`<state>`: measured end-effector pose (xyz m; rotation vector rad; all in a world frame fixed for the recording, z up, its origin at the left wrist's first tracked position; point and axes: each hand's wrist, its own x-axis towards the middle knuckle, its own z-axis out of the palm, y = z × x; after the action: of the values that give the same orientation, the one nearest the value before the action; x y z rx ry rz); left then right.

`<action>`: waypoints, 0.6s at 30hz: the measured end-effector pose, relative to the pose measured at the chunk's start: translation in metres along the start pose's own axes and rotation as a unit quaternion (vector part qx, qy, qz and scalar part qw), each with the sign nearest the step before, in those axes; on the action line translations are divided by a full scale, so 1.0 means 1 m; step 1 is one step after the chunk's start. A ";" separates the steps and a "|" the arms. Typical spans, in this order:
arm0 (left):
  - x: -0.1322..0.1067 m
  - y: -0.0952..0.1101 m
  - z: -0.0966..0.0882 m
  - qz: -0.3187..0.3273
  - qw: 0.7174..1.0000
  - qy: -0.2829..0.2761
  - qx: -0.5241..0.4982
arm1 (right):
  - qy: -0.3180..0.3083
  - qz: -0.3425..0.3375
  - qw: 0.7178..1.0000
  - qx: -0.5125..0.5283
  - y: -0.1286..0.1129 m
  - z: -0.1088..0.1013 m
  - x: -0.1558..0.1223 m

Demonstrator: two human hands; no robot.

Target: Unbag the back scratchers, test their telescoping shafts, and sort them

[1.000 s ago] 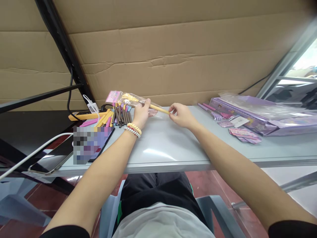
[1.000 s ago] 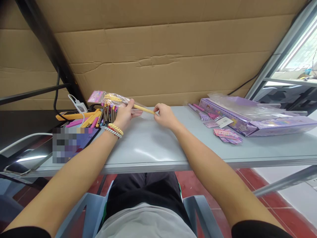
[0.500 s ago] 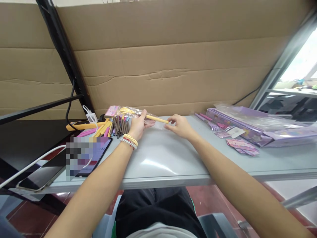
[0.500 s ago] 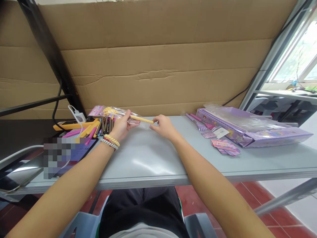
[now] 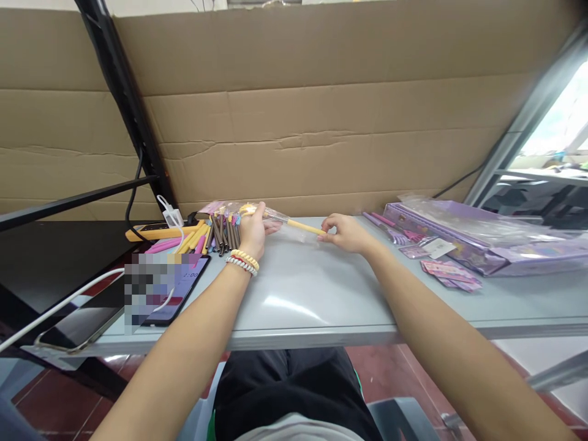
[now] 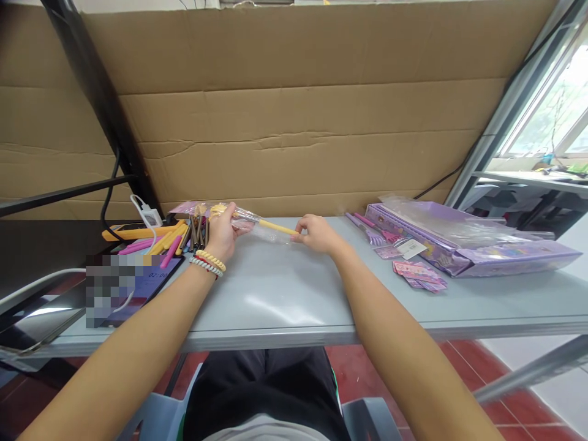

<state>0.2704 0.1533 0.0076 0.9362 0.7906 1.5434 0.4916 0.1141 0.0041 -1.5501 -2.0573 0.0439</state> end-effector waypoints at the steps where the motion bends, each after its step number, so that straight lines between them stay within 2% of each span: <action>1: 0.000 0.001 -0.001 -0.008 1.000 -0.014 -0.016 | 0.001 0.001 1.000 -0.009 -0.001 0.000 0.000; 4: 0.000 0.003 -0.005 -0.038 0.996 -0.059 -0.058 | 0.017 -0.008 1.000 -0.023 -0.003 0.002 -0.001; 9: -0.002 0.002 -0.005 -0.064 0.988 -0.112 -0.080 | 0.104 -0.067 0.992 0.021 -0.010 0.015 -0.001; 12: -0.005 0.001 -0.003 -0.070 0.985 -0.136 -0.080 | 0.124 -0.064 0.989 0.040 -0.016 0.019 -0.002; 15: -0.005 0.003 -0.003 -0.072 0.986 -0.131 -0.069 | 0.132 -0.049 0.989 0.046 -0.016 0.020 -0.002; 18: -0.003 0.004 -0.004 -0.057 0.994 -0.085 -0.046 | 0.133 -0.032 0.990 0.044 -0.011 0.017 -0.001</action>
<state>0.2649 0.1495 0.0089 0.9248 0.6353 1.3690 0.4744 0.1147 -0.0068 -1.3578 -1.8678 -0.0900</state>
